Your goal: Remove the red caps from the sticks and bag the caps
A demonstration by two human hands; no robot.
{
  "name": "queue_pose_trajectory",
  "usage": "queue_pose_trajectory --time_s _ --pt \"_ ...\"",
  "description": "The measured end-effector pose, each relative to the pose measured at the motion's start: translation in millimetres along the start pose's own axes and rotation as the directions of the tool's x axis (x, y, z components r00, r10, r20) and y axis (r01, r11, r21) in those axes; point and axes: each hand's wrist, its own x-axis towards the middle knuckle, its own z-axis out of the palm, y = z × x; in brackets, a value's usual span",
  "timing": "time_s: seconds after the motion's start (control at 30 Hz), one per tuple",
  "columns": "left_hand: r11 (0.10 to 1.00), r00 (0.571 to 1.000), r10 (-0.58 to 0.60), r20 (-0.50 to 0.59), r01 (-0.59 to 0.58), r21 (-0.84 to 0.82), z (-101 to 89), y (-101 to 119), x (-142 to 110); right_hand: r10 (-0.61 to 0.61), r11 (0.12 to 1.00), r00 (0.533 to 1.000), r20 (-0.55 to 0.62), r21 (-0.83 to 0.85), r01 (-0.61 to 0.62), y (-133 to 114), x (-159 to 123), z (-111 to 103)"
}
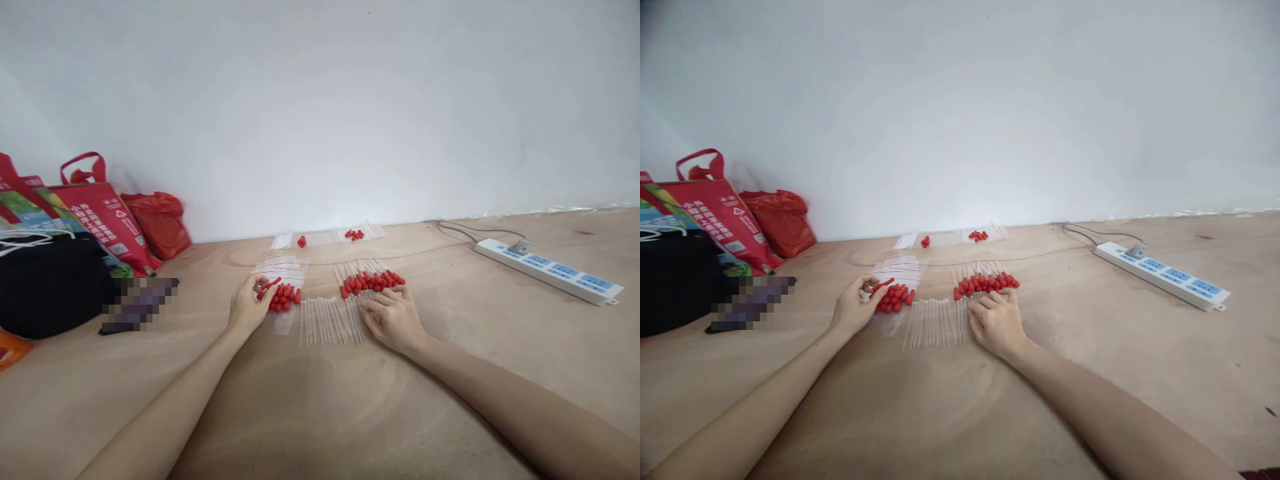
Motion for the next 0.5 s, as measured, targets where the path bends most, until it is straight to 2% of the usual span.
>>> queue_pose_trajectory --time_s 0.23,0.5 --pt "1.0 0.999 -0.003 0.042 0.002 0.018 -2.4 0 0 -0.041 0.999 0.995 0.094 0.009 0.041 -6 1 -7" --pt "0.995 0.995 -0.099 -0.018 0.099 0.0 -6.6 -10 4 -0.054 0.998 0.996 0.07 0.021 0.053 -6 1 -9"
